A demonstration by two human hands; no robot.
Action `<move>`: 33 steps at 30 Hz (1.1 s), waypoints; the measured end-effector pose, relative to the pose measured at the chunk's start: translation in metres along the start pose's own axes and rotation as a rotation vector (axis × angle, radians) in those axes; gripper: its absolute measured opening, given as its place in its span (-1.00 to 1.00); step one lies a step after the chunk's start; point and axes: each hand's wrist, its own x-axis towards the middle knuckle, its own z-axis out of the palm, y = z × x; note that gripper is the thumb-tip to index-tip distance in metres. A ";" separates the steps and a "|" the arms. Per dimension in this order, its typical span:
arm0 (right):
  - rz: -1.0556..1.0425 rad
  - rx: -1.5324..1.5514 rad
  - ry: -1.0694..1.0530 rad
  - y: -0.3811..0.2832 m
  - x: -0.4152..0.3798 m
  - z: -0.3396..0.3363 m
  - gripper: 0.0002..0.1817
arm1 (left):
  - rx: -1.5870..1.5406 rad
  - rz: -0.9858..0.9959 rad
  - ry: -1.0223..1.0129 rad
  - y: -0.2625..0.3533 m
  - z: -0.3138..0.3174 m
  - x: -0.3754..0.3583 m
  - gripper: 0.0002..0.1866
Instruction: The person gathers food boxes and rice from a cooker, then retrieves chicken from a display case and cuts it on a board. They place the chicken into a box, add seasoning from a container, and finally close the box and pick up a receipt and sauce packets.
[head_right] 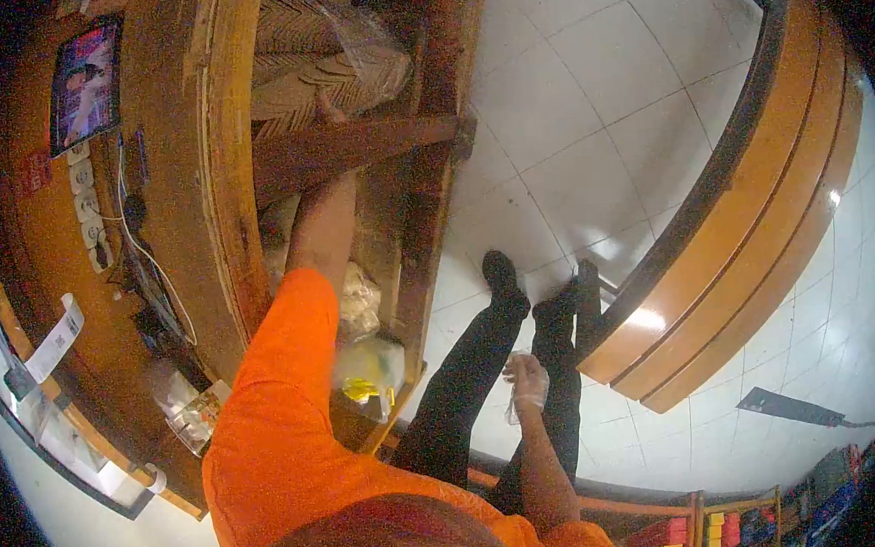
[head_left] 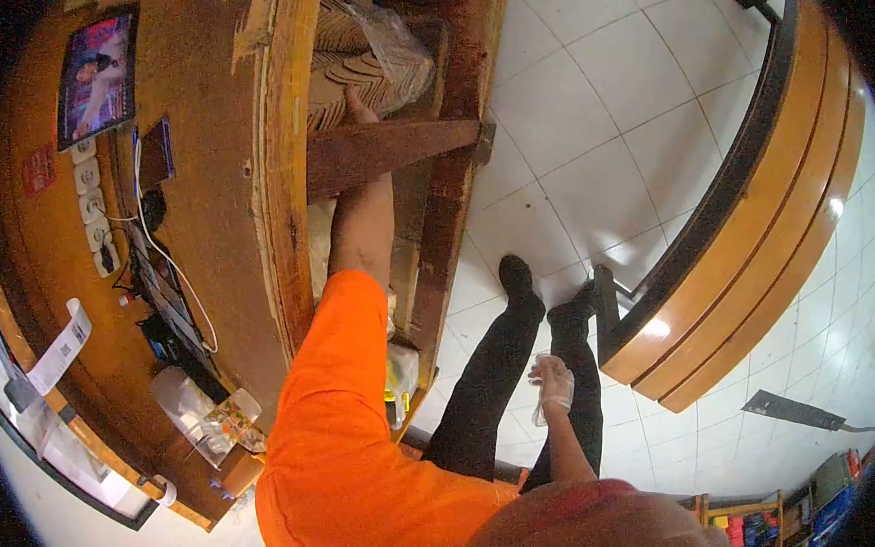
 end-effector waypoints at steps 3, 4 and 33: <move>0.001 -0.011 0.000 0.011 0.006 -0.009 -0.73 | -0.018 0.002 0.016 -0.006 0.004 -0.010 -0.31; -0.003 -0.010 0.002 0.009 0.006 -0.010 -0.73 | -0.022 0.004 0.021 -0.011 0.009 -0.008 -0.31; -0.062 -0.030 0.004 -0.003 0.004 -0.009 -0.75 | -0.142 0.073 0.288 -0.015 0.013 -0.067 -0.27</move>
